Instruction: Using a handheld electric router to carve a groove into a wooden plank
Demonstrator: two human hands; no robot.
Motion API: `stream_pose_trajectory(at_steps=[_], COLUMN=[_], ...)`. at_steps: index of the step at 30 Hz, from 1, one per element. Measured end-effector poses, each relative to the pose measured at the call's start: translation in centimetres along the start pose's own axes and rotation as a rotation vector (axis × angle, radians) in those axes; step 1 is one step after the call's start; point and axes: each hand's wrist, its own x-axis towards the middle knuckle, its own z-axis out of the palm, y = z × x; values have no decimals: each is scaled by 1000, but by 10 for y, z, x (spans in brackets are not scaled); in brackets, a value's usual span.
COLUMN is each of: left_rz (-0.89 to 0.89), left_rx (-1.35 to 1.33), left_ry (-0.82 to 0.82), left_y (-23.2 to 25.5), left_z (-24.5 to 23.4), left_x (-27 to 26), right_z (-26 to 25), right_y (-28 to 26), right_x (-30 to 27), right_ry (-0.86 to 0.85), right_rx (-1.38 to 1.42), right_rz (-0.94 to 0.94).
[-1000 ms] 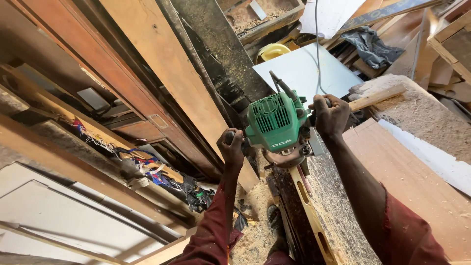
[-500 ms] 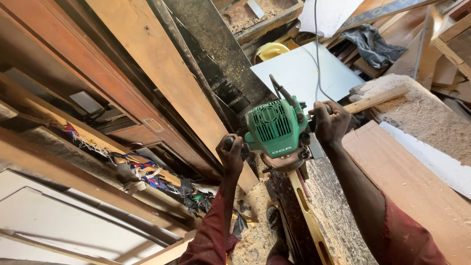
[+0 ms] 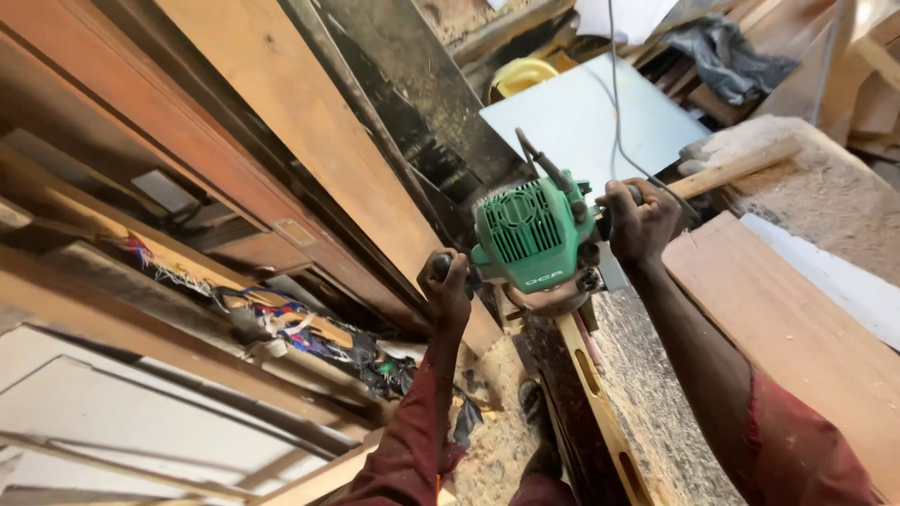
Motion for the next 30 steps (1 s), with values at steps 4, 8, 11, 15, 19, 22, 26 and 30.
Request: stream_pose_trajectory(at_steps=[4, 8, 11, 15, 19, 22, 26, 30], left_rz=[-157, -42, -13, -3, -6, -35, -53, -16], left_rx=[-473, -654, -673, -688, -685, -671, -506, -467], left_ry=[-123, -91, -94, -104, -108, -103, -140, -100], left_y=[57, 89, 79, 81, 78, 67, 58, 56], left_z=[-15, -25, -15, -11, -8, -7, -17, -20], left_x=[-3, 3, 6, 6, 6, 0, -2, 1], right_z=[-5, -3, -3, -6, -4, -5, -3, 0], right_y=[-21, -24, -35, -30, -27, -23, -20, -19], right_x=[4, 13, 13, 16, 15, 10, 6, 4], right_ry=[-31, -71, -62, -38, -22, -13, -14, -9], right_rx=[-62, -126, -14, 17, 71, 99, 121, 112], right_rz=[113, 211, 89, 79, 44, 40, 37, 16])
